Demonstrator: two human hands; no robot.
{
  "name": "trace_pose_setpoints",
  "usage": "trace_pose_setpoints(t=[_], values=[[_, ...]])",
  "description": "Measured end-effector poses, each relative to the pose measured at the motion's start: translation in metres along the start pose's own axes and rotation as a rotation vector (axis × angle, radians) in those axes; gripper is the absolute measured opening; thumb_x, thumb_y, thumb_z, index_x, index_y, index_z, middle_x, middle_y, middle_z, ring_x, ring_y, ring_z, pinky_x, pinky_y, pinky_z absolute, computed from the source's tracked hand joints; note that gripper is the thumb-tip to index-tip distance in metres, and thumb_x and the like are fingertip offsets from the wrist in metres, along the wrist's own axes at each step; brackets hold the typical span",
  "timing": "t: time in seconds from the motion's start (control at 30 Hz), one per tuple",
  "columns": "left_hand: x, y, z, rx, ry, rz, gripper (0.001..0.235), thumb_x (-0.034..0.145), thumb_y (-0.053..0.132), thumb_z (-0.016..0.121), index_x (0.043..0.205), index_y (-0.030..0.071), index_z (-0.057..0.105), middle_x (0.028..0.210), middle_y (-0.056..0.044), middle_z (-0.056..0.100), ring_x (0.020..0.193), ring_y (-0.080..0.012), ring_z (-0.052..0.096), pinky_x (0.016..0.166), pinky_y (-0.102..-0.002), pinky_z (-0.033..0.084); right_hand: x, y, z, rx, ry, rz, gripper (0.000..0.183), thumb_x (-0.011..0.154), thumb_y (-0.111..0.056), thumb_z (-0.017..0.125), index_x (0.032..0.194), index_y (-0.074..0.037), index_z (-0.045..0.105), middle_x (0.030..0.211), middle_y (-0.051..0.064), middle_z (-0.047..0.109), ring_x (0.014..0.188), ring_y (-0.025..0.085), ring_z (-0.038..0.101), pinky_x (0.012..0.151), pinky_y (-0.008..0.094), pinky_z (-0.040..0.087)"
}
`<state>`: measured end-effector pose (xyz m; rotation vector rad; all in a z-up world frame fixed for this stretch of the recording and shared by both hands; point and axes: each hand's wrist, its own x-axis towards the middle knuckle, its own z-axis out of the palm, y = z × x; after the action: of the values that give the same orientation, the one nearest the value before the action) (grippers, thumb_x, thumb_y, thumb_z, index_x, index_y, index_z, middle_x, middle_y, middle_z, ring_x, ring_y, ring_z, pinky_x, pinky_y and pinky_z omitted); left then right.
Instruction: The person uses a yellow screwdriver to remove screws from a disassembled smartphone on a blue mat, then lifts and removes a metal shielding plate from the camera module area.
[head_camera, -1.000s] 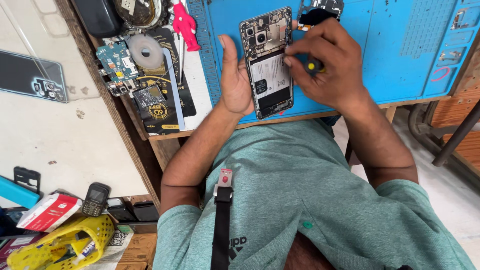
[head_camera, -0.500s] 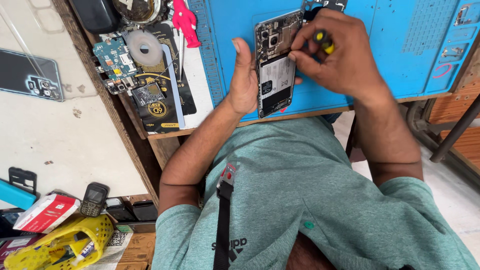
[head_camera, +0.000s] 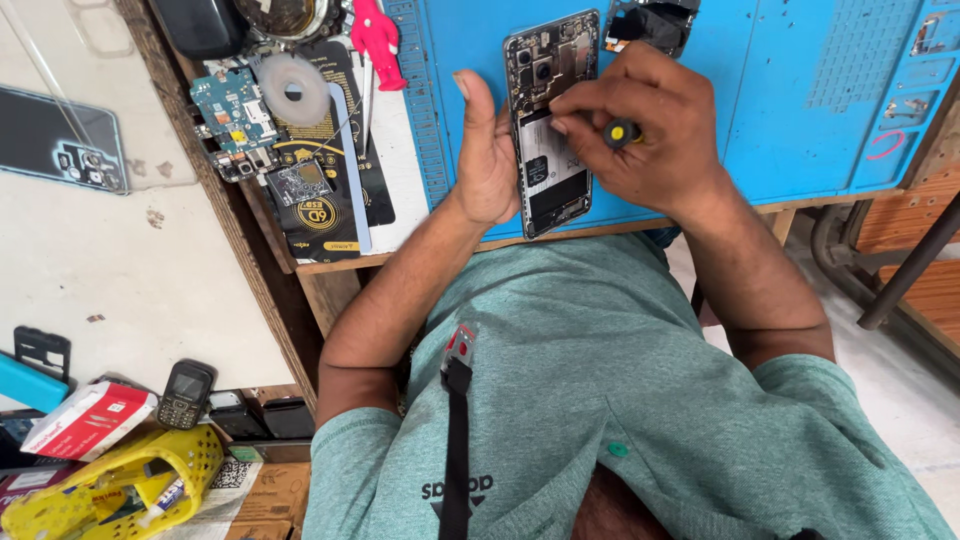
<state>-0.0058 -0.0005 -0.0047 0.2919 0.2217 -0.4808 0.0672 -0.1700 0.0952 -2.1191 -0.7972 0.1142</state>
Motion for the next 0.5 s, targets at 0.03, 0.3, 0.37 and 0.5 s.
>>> trace_pose_setpoints(t=[0.03, 0.3, 0.37, 0.5], values=[[-0.001, -0.001, -0.001, 0.010, -0.010, 0.003, 0.104, 0.096, 0.085, 0.025, 0.150, 0.001, 0.053, 0.133, -0.015, 0.064, 0.123, -0.0217, 0.064, 0.108, -0.040, 0.055, -0.001, 0.000, 0.001, -0.016, -0.007, -0.005, 0.022, 0.097, -0.001, 0.093, 0.112, -0.008, 0.078, 0.090, 0.002, 0.058, 0.072, 0.009, 0.062, 0.060, 0.023, 0.047], [0.000, -0.005, -0.009, 0.122, -0.033, -0.033, 0.109, 0.089, 0.090, 0.023, 0.151, 0.004, 0.051, 0.138, -0.014, 0.064, 0.131, -0.0220, 0.062, 0.113, -0.043, 0.054, -0.002, -0.002, 0.001, -0.182, -0.037, -0.106, 0.029, 0.089, -0.004, 0.094, 0.112, -0.010, 0.080, 0.086, 0.003, 0.055, 0.069, 0.013, 0.054, 0.057, 0.029, 0.042], [0.000, -0.005, -0.011, 0.191, -0.064, -0.035, 0.112, 0.088, 0.091, 0.021, 0.151, 0.004, 0.051, 0.137, -0.014, 0.065, 0.130, -0.0217, 0.063, 0.111, -0.042, 0.055, -0.001, -0.003, -0.002, -0.157, -0.055, -0.096, 0.027, 0.091, -0.005, 0.094, 0.113, -0.010, 0.079, 0.088, 0.003, 0.057, 0.071, 0.013, 0.056, 0.059, 0.029, 0.043], [0.002, -0.006, -0.011, 0.276, -0.097, -0.030, 0.114, 0.086, 0.093, 0.020, 0.154, 0.006, 0.049, 0.130, -0.012, 0.063, 0.119, -0.0188, 0.062, 0.097, -0.036, 0.056, 0.005, -0.005, -0.012, 0.037, -0.158, 0.033, 0.017, 0.100, -0.007, 0.090, 0.109, -0.009, 0.075, 0.090, 0.003, 0.063, 0.077, 0.013, 0.066, 0.063, 0.026, 0.051]])
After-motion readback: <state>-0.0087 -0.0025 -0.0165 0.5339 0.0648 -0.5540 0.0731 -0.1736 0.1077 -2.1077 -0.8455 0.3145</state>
